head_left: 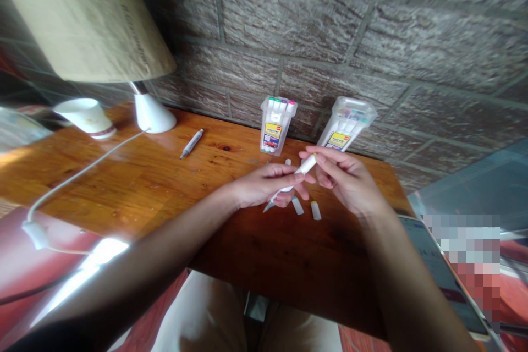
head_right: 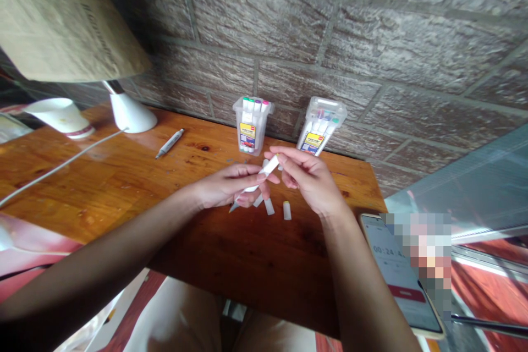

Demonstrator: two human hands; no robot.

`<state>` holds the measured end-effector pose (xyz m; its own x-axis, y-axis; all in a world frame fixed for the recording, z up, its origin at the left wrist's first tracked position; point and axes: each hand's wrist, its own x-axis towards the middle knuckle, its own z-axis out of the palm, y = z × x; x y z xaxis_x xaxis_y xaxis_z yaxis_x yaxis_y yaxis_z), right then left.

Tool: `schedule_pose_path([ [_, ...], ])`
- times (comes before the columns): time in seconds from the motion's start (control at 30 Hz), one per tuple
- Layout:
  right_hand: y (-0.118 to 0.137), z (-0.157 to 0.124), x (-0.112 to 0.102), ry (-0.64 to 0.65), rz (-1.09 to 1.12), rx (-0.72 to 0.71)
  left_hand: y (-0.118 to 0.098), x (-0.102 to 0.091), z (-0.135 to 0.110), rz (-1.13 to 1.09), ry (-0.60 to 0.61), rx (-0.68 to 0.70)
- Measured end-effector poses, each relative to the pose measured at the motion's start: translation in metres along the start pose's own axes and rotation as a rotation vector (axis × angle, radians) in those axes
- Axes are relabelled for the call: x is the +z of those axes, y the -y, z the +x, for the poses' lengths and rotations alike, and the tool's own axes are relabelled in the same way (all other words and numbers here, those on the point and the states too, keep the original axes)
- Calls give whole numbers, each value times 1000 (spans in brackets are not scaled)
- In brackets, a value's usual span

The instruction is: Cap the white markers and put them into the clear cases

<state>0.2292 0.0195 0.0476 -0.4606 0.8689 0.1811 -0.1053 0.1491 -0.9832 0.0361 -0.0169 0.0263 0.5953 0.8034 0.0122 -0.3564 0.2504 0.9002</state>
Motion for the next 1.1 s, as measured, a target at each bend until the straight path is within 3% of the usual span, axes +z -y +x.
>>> schedule_pose_path([
  [0.23,-2,1,5,-22,-15,15,4,-2,4,258,-88,107],
  [0.53,-3,4,5,-62,85,-6,3,-4,4,217,-43,117],
  [0.7,-7,3,3,2,83,96,4,-6,4,299,-107,142],
  [0.87,-9,2,0,54,79,115,4,-5,4,308,-94,126],
  [1.1,-6,4,-3,-34,26,47,-2,-4,4,480,-141,178],
])
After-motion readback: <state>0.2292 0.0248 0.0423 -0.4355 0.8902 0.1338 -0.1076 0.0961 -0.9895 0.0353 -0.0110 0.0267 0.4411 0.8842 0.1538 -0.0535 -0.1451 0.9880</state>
